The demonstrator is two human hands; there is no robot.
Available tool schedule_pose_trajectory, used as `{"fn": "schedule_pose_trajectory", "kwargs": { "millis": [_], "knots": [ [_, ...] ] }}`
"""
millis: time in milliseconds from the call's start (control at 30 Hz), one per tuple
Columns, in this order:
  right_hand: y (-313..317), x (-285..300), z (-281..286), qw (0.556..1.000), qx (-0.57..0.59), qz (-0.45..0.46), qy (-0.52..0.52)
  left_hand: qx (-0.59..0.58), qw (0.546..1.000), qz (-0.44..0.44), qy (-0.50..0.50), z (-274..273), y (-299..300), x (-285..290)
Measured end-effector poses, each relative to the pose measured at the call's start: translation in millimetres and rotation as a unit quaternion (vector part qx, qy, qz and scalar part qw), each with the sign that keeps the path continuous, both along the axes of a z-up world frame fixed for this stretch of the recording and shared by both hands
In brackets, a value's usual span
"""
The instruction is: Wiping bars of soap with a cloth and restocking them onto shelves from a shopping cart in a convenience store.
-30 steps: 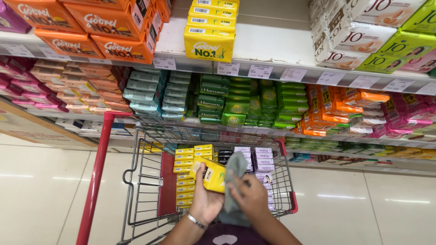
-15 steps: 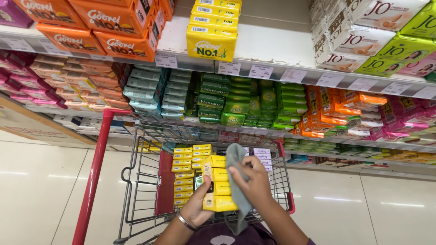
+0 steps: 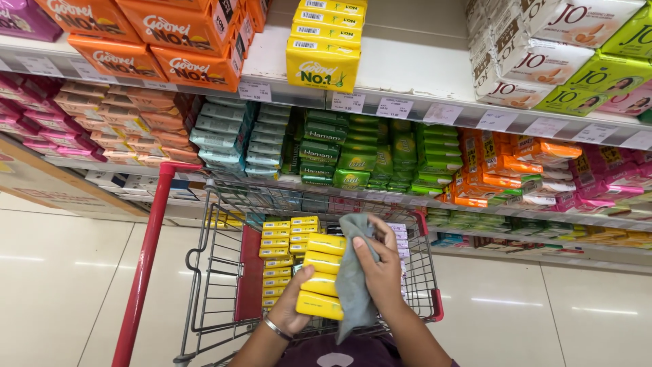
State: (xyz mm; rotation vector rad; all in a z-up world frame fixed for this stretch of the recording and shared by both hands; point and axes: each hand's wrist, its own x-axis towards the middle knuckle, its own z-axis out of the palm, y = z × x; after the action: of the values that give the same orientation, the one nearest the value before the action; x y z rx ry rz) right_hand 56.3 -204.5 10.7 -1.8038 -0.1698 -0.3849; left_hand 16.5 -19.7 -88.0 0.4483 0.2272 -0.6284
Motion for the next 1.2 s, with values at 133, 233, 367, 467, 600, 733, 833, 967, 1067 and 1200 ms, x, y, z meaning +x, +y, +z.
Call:
{"fn": "schedule_pose_trajectory", "kwargs": {
  "millis": [133,233,367,467,600,733,833,967,1067,1200],
  "knots": [
    [8.8,-9.8,3.7,0.999,0.015,0.033,-0.007,-0.053,0.997,0.049,0.040,29.9,-1.9,2.4],
    [7.3,-26.7,-23.1,0.999,-0.032,0.014,-0.034,-0.067,0.989,0.093,0.098,34.0,-1.8,4.2],
    [-0.3,-41.1,-51.2,0.976,-0.158,-0.009,-0.147,-0.104,0.985,0.125,0.065,20.0,5.5,4.6],
    [1.4,-22.8,-23.1,0.977,-0.182,0.005,-0.107,-0.070,0.992,0.092,0.057,31.8,15.5,6.6],
    [1.3,-4.8,-6.4,0.985,-0.165,0.016,-0.042,-0.052,0.996,0.018,0.066,50.7,15.4,8.1],
    [2.3,-30.1,7.1,0.968,-0.212,0.095,-0.099,-0.100,0.994,-0.009,-0.036,14.5,19.5,7.8],
    [-4.8,-49.6,3.3,0.932,-0.260,0.215,-0.133,0.018,0.999,0.036,0.005,50.4,17.5,3.1],
    [-16.0,-28.3,-11.6,0.935,-0.253,0.219,-0.113,0.002,0.998,0.016,0.058,38.9,14.0,1.1],
    [-12.1,-19.1,-11.5,0.959,-0.245,0.129,-0.059,-0.020,0.998,0.012,0.055,31.4,9.6,-1.2],
    [-3.6,-39.6,8.7,0.945,-0.262,0.166,-0.105,0.028,0.995,0.028,0.092,67.9,11.5,3.6]
  ]
}}
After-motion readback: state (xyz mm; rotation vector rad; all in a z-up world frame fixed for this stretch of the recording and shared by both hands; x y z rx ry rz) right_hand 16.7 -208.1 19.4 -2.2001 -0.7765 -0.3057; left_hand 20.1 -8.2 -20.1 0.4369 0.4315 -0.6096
